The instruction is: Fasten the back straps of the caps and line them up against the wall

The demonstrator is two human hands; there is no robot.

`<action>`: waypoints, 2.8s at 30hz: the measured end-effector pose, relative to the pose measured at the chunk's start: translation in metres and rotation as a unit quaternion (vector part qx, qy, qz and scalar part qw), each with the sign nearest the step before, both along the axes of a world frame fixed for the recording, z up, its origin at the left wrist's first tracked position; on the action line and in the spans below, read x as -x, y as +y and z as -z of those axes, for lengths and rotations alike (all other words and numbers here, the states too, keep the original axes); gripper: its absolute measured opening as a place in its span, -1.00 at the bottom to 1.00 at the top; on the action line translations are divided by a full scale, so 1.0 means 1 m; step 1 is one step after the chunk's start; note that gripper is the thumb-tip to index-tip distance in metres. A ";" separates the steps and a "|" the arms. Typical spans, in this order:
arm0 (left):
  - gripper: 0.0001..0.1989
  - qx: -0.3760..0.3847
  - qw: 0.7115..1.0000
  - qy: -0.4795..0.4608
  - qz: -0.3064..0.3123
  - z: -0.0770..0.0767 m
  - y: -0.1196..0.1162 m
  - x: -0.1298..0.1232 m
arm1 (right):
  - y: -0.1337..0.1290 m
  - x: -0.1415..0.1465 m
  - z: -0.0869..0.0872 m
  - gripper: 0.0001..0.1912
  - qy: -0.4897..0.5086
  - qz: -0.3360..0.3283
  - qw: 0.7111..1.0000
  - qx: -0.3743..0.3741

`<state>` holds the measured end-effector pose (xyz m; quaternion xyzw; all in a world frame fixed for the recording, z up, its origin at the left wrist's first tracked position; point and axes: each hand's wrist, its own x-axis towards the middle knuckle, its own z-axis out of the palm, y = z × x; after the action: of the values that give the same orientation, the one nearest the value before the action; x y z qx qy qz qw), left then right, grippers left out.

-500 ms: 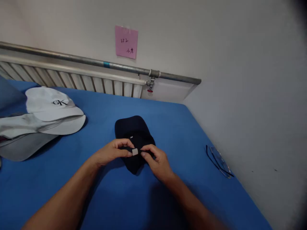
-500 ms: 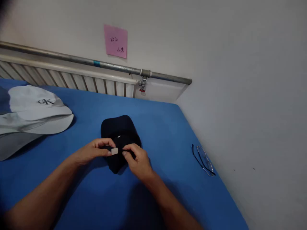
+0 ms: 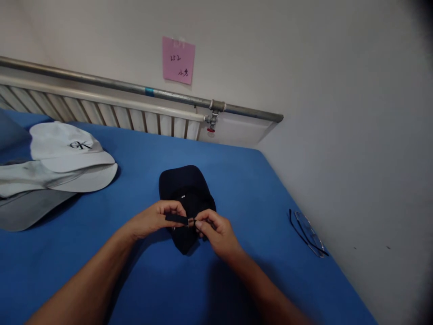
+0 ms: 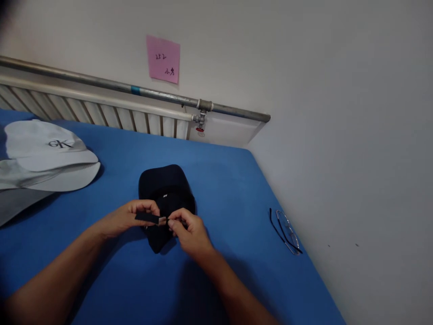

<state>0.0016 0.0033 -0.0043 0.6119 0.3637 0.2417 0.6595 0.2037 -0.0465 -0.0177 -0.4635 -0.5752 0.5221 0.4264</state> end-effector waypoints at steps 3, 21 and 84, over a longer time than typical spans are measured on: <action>-0.82 0.021 0.999 0.026 0.026 -0.002 -0.002 -0.002 | -0.001 -0.001 0.001 -0.92 -0.042 -0.007 0.998 -0.045; -0.82 0.049 0.992 -0.104 -0.044 -0.003 -0.003 0.008 | -0.001 0.010 -0.015 -0.87 -0.084 -0.026 0.995 -0.044; -0.88 0.044 0.980 -0.163 -0.110 0.001 0.001 0.010 | 0.008 0.014 -0.014 -0.82 0.202 -0.085 0.958 0.185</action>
<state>-0.0083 0.0044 -0.0048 0.4909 0.3270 0.3925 0.7057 0.1895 -0.0383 -0.0040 -0.3690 -0.4073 0.7364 0.3945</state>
